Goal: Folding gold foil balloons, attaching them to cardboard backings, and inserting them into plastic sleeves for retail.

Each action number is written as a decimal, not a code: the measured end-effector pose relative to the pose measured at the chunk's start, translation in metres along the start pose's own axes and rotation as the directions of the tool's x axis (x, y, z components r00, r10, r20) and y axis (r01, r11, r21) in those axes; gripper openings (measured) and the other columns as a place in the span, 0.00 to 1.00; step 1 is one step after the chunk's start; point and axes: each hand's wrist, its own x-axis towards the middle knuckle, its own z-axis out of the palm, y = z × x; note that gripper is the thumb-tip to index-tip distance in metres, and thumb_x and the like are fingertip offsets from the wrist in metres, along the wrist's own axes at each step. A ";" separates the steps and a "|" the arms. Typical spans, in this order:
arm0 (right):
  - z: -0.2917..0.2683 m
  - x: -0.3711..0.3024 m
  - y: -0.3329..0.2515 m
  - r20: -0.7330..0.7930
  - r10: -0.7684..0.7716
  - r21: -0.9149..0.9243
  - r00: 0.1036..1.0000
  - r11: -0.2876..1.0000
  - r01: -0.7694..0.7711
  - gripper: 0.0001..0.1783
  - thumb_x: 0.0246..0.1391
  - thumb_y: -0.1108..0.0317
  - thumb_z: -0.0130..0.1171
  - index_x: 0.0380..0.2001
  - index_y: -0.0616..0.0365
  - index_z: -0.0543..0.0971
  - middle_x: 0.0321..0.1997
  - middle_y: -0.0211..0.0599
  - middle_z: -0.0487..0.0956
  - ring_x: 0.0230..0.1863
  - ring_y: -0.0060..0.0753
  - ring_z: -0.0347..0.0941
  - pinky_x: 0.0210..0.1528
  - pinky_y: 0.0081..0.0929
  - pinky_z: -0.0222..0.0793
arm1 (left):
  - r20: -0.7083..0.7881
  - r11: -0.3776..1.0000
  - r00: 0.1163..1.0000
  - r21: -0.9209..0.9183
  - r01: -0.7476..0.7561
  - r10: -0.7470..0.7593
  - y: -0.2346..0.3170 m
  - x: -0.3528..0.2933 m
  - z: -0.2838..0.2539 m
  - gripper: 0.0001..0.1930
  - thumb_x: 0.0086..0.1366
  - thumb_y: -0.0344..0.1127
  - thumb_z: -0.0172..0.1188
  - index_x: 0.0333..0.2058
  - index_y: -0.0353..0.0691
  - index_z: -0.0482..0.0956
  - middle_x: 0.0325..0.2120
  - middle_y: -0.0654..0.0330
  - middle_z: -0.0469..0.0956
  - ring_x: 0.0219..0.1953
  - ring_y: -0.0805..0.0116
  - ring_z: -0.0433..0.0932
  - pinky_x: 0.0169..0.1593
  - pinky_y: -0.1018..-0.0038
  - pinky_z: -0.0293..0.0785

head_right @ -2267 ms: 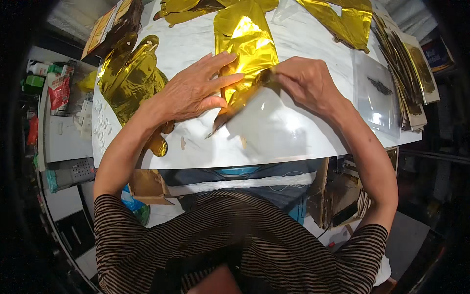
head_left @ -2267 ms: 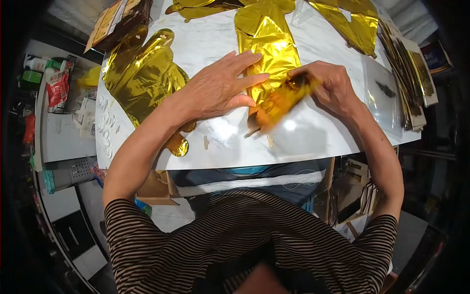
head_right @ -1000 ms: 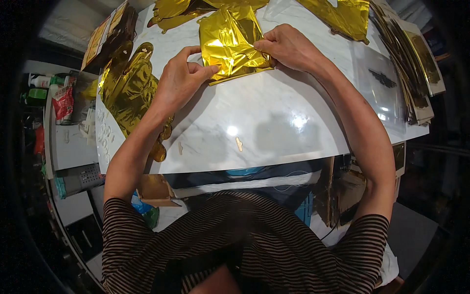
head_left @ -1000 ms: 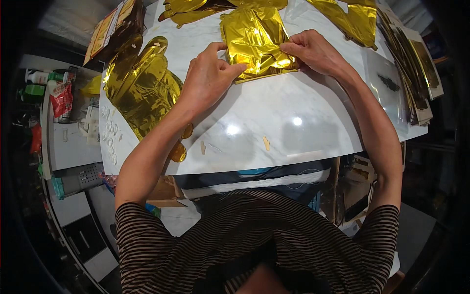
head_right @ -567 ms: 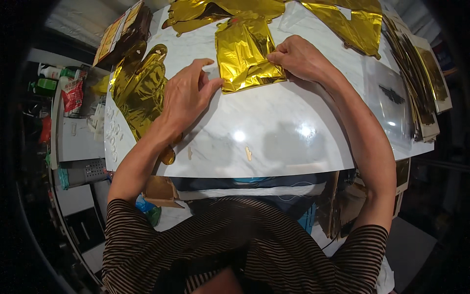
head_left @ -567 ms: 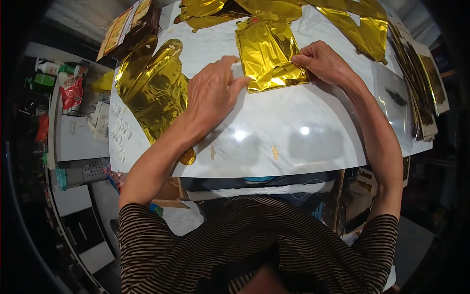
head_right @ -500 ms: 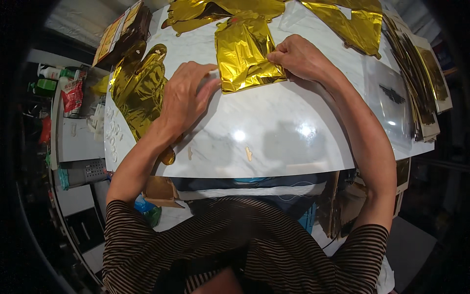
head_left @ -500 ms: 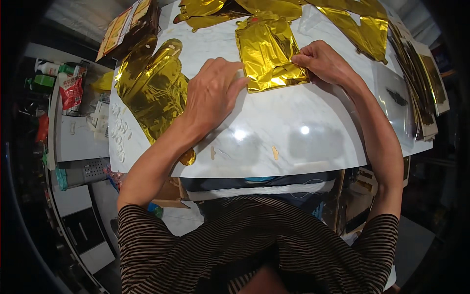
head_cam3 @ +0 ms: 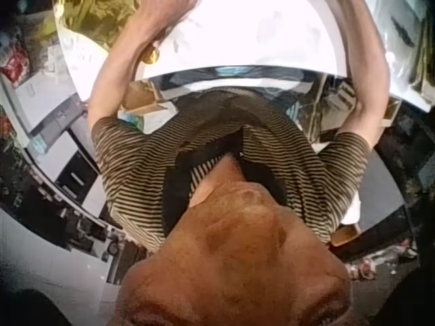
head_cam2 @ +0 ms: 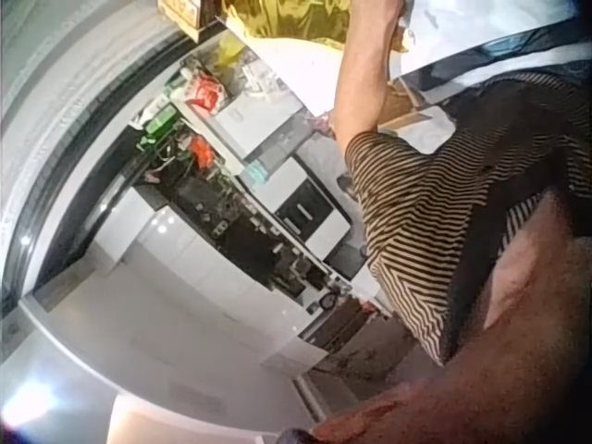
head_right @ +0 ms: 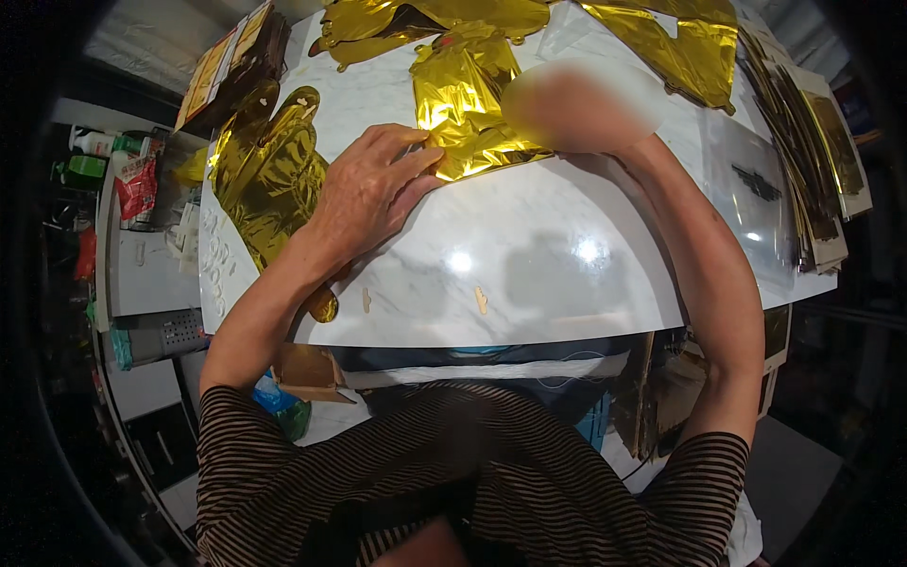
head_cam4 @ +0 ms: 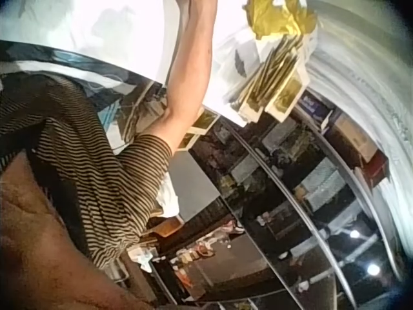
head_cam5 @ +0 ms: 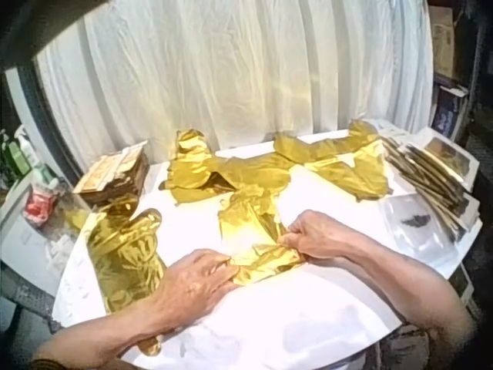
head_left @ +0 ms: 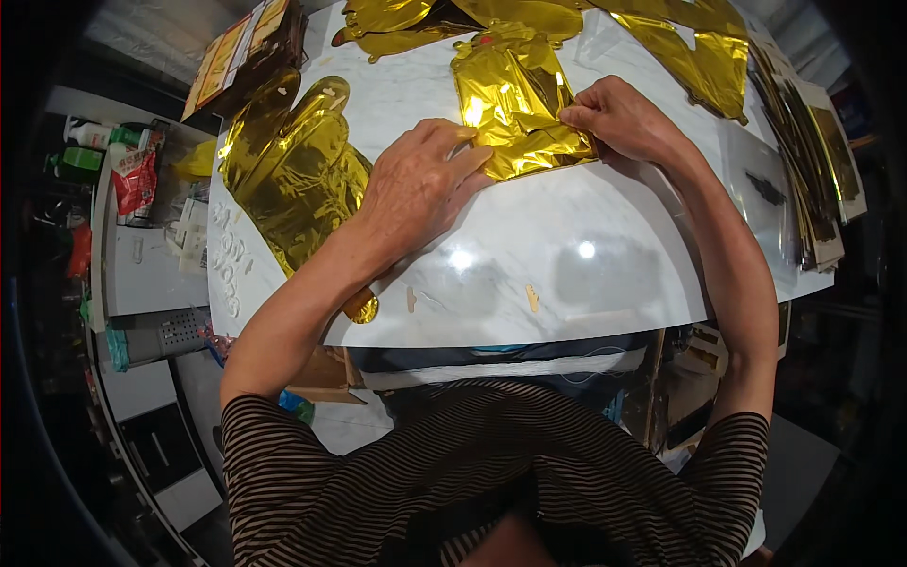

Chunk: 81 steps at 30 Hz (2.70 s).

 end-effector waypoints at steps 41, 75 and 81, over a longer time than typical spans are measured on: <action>0.006 -0.008 0.015 -0.034 -0.085 0.141 0.996 0.986 0.089 0.22 0.69 0.57 0.58 0.23 0.62 0.75 0.17 0.24 0.67 0.21 0.17 0.61 0.24 0.28 0.57 | 0.024 0.992 0.999 -0.117 0.049 -0.046 -0.033 -0.010 0.009 0.33 0.58 0.15 0.58 0.64 0.38 0.69 0.51 0.46 0.79 0.55 0.45 0.76 0.58 0.56 0.74; 0.002 -0.008 0.000 -0.003 -0.028 0.082 1.000 0.996 0.028 0.21 0.66 0.59 0.59 0.23 0.63 0.78 0.16 0.31 0.74 0.18 0.23 0.71 0.24 0.29 0.66 | 0.083 0.742 0.780 -0.260 0.618 -0.620 -0.064 0.062 0.022 0.33 0.54 0.38 0.78 0.56 0.32 0.76 0.31 0.55 0.86 0.38 0.59 0.86 0.48 0.64 0.79; 0.002 -0.003 0.005 -0.003 -0.054 0.057 0.999 0.997 0.054 0.23 0.65 0.58 0.60 0.20 0.63 0.78 0.14 0.32 0.74 0.17 0.25 0.71 0.25 0.31 0.67 | -0.053 0.845 0.843 -0.038 0.533 -0.535 -0.051 0.057 0.023 0.36 0.58 0.37 0.76 0.63 0.35 0.69 0.45 0.50 0.83 0.45 0.56 0.83 0.50 0.62 0.78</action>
